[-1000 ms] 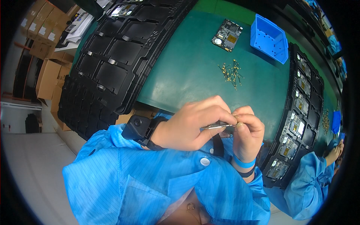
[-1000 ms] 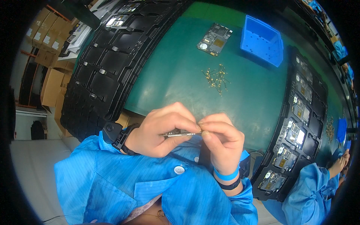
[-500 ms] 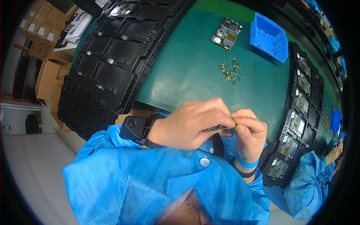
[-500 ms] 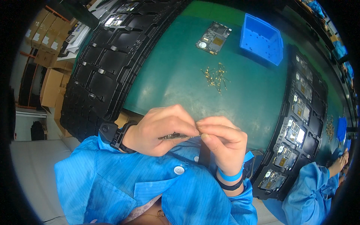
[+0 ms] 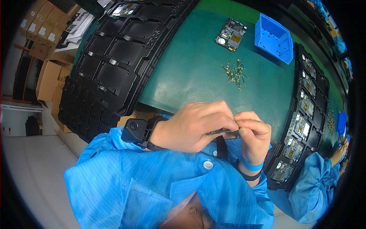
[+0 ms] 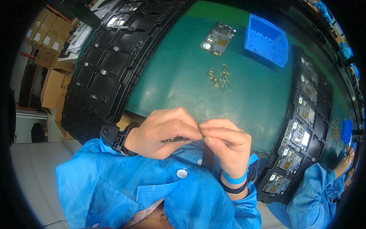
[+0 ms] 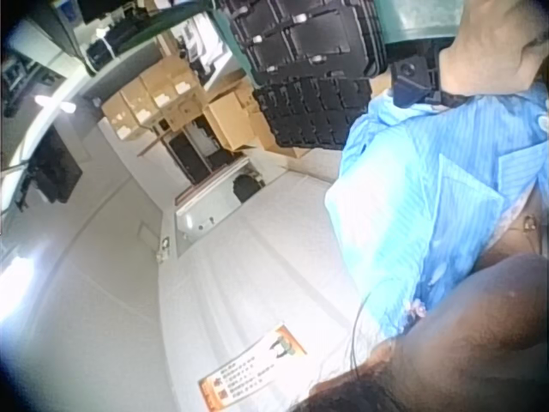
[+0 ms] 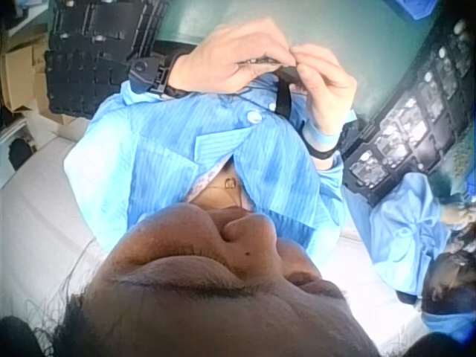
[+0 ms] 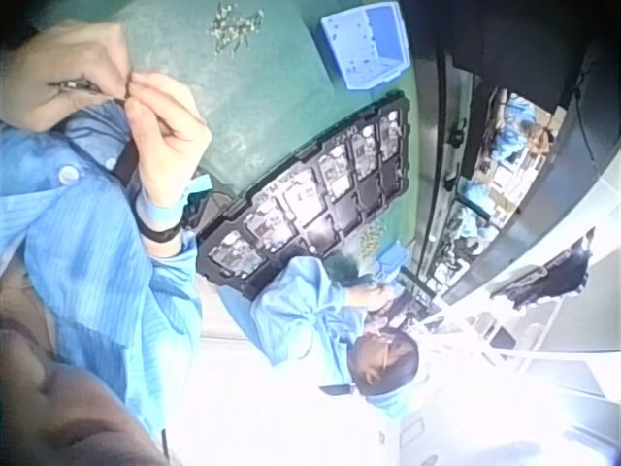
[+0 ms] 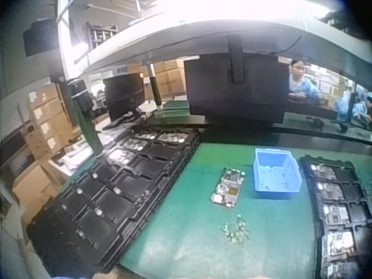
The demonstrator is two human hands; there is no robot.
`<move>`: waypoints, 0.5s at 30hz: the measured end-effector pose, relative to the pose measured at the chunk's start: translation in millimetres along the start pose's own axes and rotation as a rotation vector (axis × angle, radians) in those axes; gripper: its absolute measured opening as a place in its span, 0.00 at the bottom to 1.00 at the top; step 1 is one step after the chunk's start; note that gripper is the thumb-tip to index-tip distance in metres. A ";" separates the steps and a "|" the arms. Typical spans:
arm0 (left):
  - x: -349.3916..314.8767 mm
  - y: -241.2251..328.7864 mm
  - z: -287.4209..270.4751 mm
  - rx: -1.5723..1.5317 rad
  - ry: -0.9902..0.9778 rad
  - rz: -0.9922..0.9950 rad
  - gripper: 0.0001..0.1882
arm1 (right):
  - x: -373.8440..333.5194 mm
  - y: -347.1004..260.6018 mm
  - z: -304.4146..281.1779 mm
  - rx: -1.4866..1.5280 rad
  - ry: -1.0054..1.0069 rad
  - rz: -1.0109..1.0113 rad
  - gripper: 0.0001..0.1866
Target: Assembling electronic components onto printed circuit boards at a manufacturing workstation.
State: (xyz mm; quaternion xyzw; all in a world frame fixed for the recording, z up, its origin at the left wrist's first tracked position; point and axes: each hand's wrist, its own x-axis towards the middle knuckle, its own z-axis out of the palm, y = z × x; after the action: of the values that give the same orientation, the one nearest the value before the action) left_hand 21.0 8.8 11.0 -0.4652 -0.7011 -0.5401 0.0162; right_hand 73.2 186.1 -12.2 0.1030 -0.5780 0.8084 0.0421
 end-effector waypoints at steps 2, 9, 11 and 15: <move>0.2 -0.1 -0.2 0.003 -0.001 0.004 0.17 | -0.2 0.5 0.1 0.002 0.003 0.001 0.08; 0.2 -0.5 0.2 0.010 -0.003 -0.001 0.16 | 0.0 0.7 0.0 0.031 0.008 0.012 0.08; 0.0 -0.3 0.5 0.011 -0.002 -0.004 0.16 | 0.0 1.2 -0.1 0.031 0.008 0.008 0.08; 0.0 -0.3 0.1 0.018 0.002 -0.006 0.16 | 0.1 2.4 0.0 0.023 0.007 -0.001 0.08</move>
State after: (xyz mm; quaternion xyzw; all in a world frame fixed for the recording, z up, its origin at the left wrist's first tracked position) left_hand 20.8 8.9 10.7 -0.4626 -0.7073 -0.5343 0.0196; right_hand 72.6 185.4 -14.4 0.1011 -0.5686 0.8152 0.0432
